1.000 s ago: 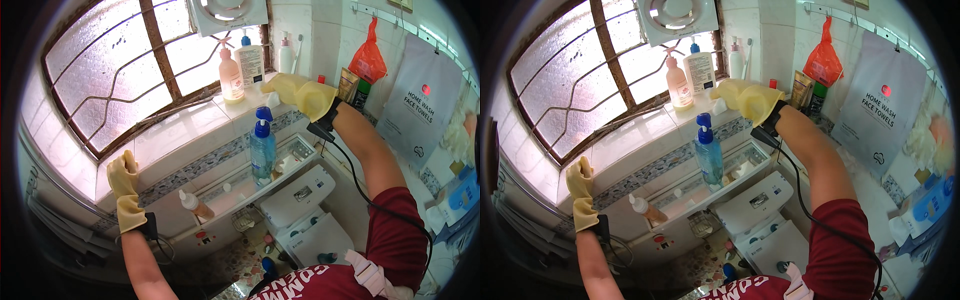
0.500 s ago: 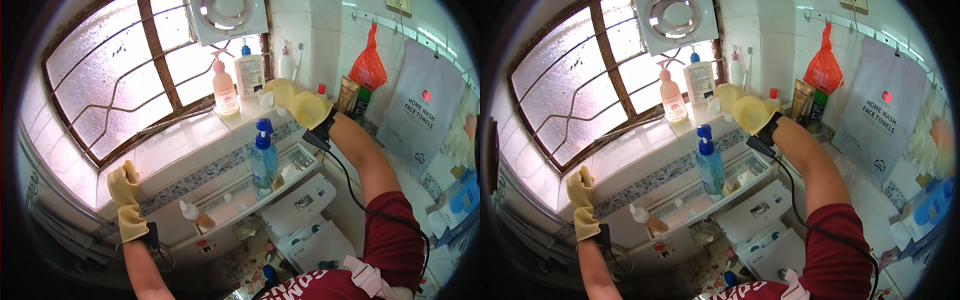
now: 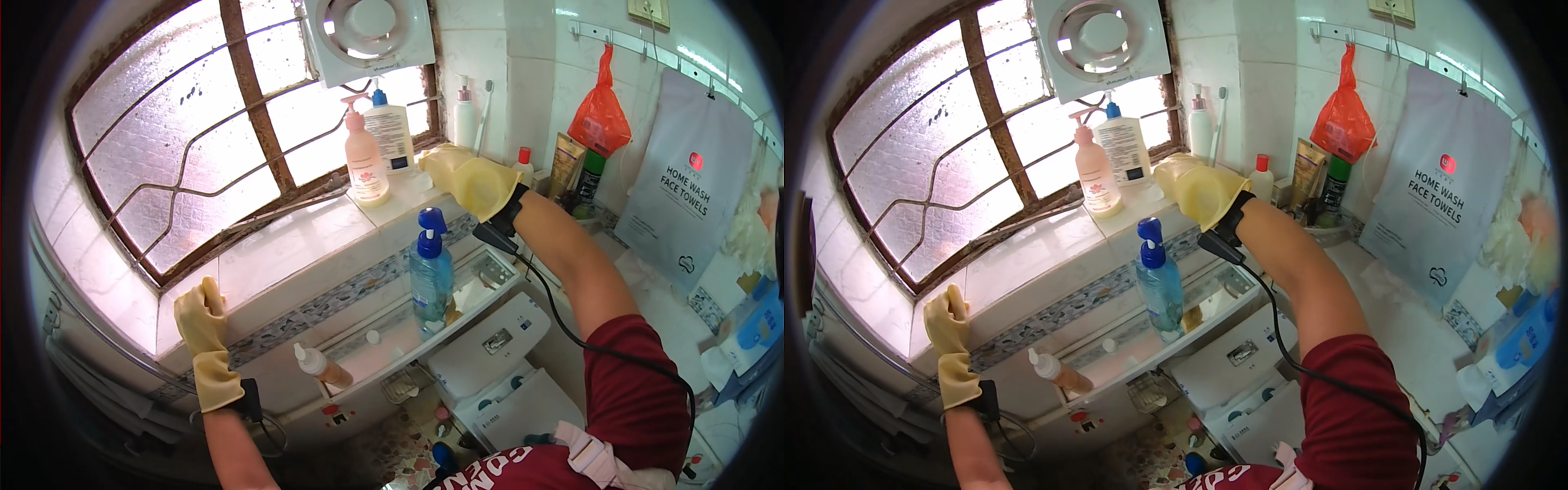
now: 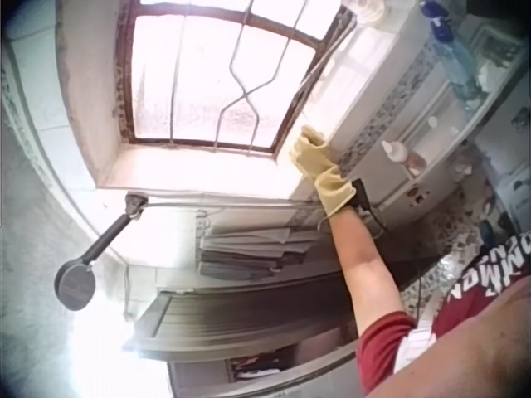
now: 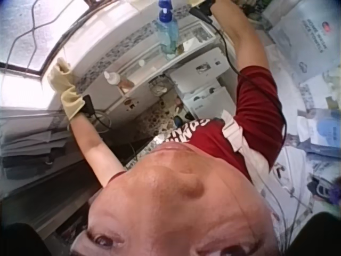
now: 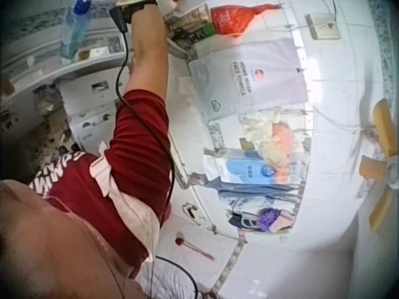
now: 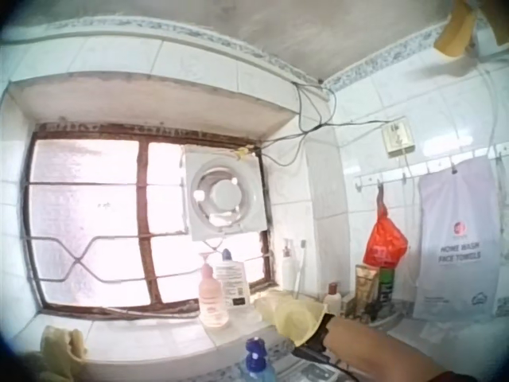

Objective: Cleaning various surfaces in a bathroom including the toilet tank and wall shelves with a spray and cloth.

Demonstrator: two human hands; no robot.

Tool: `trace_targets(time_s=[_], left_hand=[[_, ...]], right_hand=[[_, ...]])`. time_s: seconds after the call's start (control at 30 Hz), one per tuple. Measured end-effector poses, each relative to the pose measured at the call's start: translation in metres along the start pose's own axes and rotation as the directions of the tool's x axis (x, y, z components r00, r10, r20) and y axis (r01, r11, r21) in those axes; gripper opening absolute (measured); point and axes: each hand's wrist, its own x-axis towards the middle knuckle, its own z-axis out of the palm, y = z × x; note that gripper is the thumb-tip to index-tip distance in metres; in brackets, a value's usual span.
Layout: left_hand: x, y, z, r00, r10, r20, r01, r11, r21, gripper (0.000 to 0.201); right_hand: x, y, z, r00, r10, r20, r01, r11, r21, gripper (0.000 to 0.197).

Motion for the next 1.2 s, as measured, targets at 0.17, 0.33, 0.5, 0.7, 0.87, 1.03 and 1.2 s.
trace_targets(time_s=[0.17,0.33,0.5,0.7,0.87,1.03,1.2], left_hand=[[-0.004,-0.008,0.001,0.999,-0.013,0.052,0.013,1.0,0.005,0.028],[0.0,-0.003,0.004,0.999,-0.041,-0.01,0.041,0.999,-0.025,0.034],[0.0,-0.003,0.002,0.999,-0.032,-0.027,0.031,0.999,-0.018,0.034],[-0.005,-0.004,0.0,1.0,-0.02,0.006,0.02,1.0,0.004,0.03],[-0.004,-0.001,-0.004,1.0,-0.003,0.019,0.004,1.0,-0.021,0.028],[-0.004,-0.004,0.002,0.999,-0.033,0.01,0.033,0.999,-0.028,0.028],[-0.006,-0.009,0.0,0.999,-0.049,0.022,0.049,0.999,-0.006,0.032]], right_hand=[[-0.03,-0.013,-0.022,0.992,-0.047,-0.114,0.053,0.997,0.049,0.021],[-0.022,0.003,-0.061,0.963,0.262,0.064,-0.265,0.963,0.051,0.028],[0.013,0.023,-0.021,0.888,0.164,-0.429,-0.134,0.986,0.1,0.024],[-0.005,-0.017,-0.005,0.983,0.183,-0.028,-0.157,0.906,0.392,0.026],[-0.008,-0.009,-0.007,0.994,0.095,-0.061,-0.061,0.903,0.424,0.029],[-0.035,0.005,0.0,0.999,-0.03,0.028,0.018,0.932,0.363,0.046],[-0.102,-0.008,-0.03,0.985,0.147,-0.095,-0.088,0.886,0.455,0.044]])
